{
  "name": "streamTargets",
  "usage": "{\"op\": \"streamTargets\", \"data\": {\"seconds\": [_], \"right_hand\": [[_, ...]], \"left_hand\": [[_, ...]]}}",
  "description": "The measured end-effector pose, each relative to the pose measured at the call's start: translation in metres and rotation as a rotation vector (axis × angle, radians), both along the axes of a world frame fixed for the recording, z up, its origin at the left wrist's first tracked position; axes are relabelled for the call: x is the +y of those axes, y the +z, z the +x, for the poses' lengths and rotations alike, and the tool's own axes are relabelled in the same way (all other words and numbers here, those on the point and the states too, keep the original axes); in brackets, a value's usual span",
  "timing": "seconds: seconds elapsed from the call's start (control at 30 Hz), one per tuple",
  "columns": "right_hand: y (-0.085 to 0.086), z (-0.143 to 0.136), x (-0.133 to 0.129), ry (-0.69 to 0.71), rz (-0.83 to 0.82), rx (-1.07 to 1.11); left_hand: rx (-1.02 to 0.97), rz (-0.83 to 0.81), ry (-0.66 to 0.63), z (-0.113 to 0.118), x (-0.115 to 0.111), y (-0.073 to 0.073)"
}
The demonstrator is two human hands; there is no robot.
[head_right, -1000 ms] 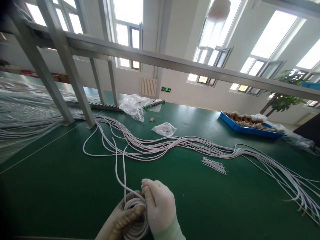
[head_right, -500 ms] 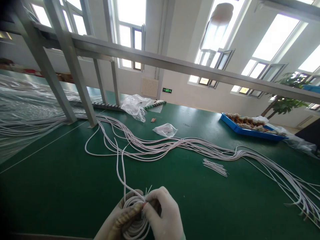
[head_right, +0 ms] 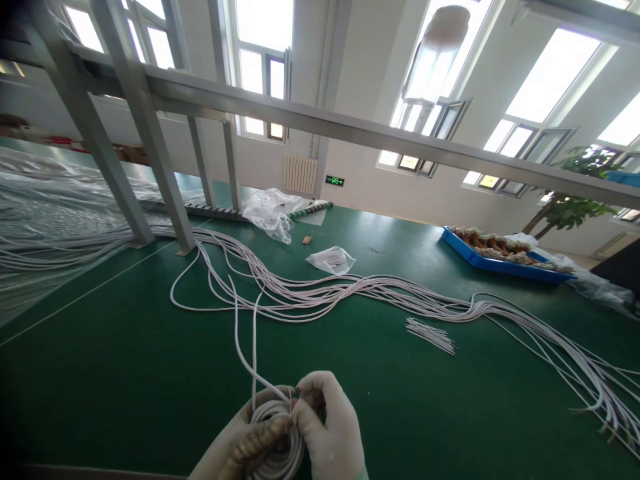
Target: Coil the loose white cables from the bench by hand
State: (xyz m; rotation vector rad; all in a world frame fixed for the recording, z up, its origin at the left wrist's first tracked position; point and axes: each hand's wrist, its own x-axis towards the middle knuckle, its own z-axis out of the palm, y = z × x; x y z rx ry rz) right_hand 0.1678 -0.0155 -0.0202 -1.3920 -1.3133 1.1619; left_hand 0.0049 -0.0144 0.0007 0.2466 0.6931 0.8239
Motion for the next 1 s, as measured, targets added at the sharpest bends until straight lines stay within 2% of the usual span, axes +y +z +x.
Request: {"op": "streamTargets", "data": {"seconds": [0.13,0.3,0.4,0.53,0.67,0.73,0.8,0.9,1.0], "right_hand": [[-0.003,0.000,0.004,-0.018,-0.103,0.088],[0.002,0.001,0.005,-0.003,-0.137,0.131],[0.009,0.003,0.004,0.024,-0.102,0.049],[0.024,0.008,0.007,0.107,-0.025,-0.177],[0.034,0.011,0.015,0.197,-0.041,-0.183],[0.030,0.013,0.016,0.210,0.009,-0.152],[0.022,0.014,0.014,0.182,0.137,-0.171],[0.005,0.008,0.005,0.054,0.353,-0.300],[-0.005,-0.001,-0.001,-0.057,0.404,-0.393]], "left_hand": [[0.004,-0.028,0.017,-0.002,0.000,0.000],[0.070,0.015,-0.039,-0.006,0.002,0.001],[0.106,0.033,-0.060,-0.007,0.001,0.002],[0.206,0.103,-0.055,-0.009,0.000,0.001],[0.258,0.150,-0.089,-0.011,0.001,-0.002],[0.240,0.142,-0.096,-0.011,0.000,-0.003],[0.214,0.135,-0.076,-0.010,0.000,-0.002],[0.186,0.141,-0.056,-0.008,-0.001,0.002],[0.149,0.114,-0.054,-0.004,-0.001,0.005]]}}
